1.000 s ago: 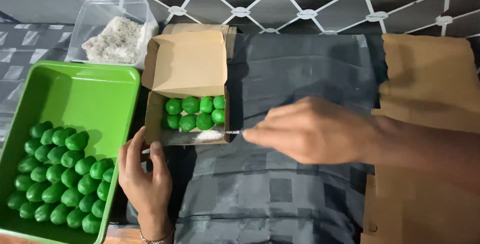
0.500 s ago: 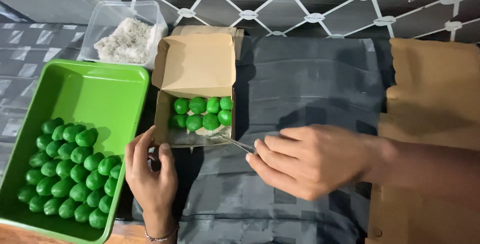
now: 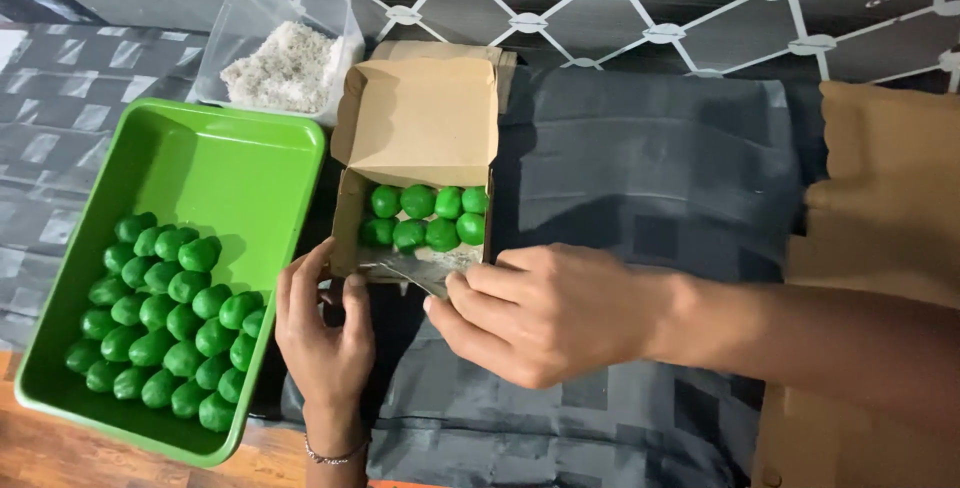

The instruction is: Folding a cardboard box, filling it with green dough balls, sprinkling powder over them with a spoon, and closing the box.

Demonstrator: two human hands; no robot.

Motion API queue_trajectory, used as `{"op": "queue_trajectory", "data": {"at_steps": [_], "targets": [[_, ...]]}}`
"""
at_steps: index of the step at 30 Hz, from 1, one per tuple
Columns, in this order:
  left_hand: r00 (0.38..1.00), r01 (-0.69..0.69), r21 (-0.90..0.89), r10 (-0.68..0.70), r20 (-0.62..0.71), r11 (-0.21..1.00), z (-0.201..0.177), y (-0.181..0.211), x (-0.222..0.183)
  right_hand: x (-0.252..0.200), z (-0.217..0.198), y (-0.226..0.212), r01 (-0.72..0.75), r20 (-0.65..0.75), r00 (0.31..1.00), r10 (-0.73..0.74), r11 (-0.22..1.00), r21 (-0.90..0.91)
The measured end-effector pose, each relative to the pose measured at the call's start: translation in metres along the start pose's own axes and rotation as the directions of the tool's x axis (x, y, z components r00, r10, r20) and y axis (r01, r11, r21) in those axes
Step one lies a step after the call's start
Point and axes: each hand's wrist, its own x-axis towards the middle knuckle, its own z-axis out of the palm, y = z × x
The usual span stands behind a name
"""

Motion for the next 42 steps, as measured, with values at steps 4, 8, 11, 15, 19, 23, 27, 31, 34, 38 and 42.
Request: {"op": "queue_trajectory", "data": {"at_steps": [4,8,11,15,19,23,27,31,34,38,42], "targets": [[1.000,0.004,-0.006,-0.004,-0.006,1.000,-0.002,0.004,0.000,-0.005,0.000,0.003,0.004,0.023,1.000,-0.005,0.999,0.032],[1.000,-0.004,-0.017,0.004,-0.016,1.000,0.000,0.002,0.002,-0.015,-0.002,0.008,0.020,0.000,1.000,-0.020,0.996,0.090],[1.000,0.014,-0.015,-0.015,-0.007,1.000,0.000,0.002,0.000,-0.023,-0.007,0.010,-0.046,0.035,0.999,0.040,0.982,0.181],[0.999,0.052,-0.024,-0.052,0.003,0.998,-0.001,0.003,0.000,-0.039,-0.006,0.017,-0.263,0.030,0.959,0.282,0.845,0.466],[0.999,0.037,-0.018,-0.038,-0.004,0.999,0.001,0.001,-0.001,-0.038,-0.019,0.041,-0.461,0.060,0.869,0.490,0.762,0.455],[1.000,0.020,-0.007,-0.020,-0.006,1.000,0.001,0.000,-0.001,-0.014,-0.014,0.068,-0.671,0.086,0.604,0.793,0.447,0.591],[0.999,0.032,-0.014,-0.032,-0.003,0.999,0.002,0.002,0.000,0.005,0.029,0.103,-0.591,0.028,0.537,0.843,0.352,0.726],[1.000,0.026,-0.007,-0.026,-0.006,1.000,0.002,0.001,-0.001,0.029,0.077,0.148,-0.610,0.119,0.474,0.873,0.228,0.759],[1.000,0.004,-0.005,-0.004,-0.010,1.000,0.001,0.002,0.000,0.050,0.097,0.166,-0.679,0.171,0.360,0.917,0.132,0.722],[0.999,-0.033,-0.007,0.033,0.001,0.999,0.001,0.001,0.002,0.060,0.125,0.178,-0.797,0.344,0.397,0.851,0.133,0.589],[0.997,-0.075,-0.002,0.075,0.006,0.997,0.001,0.001,0.003,0.062,0.127,0.181,-0.880,0.513,0.420,0.748,0.196,0.433]]}}
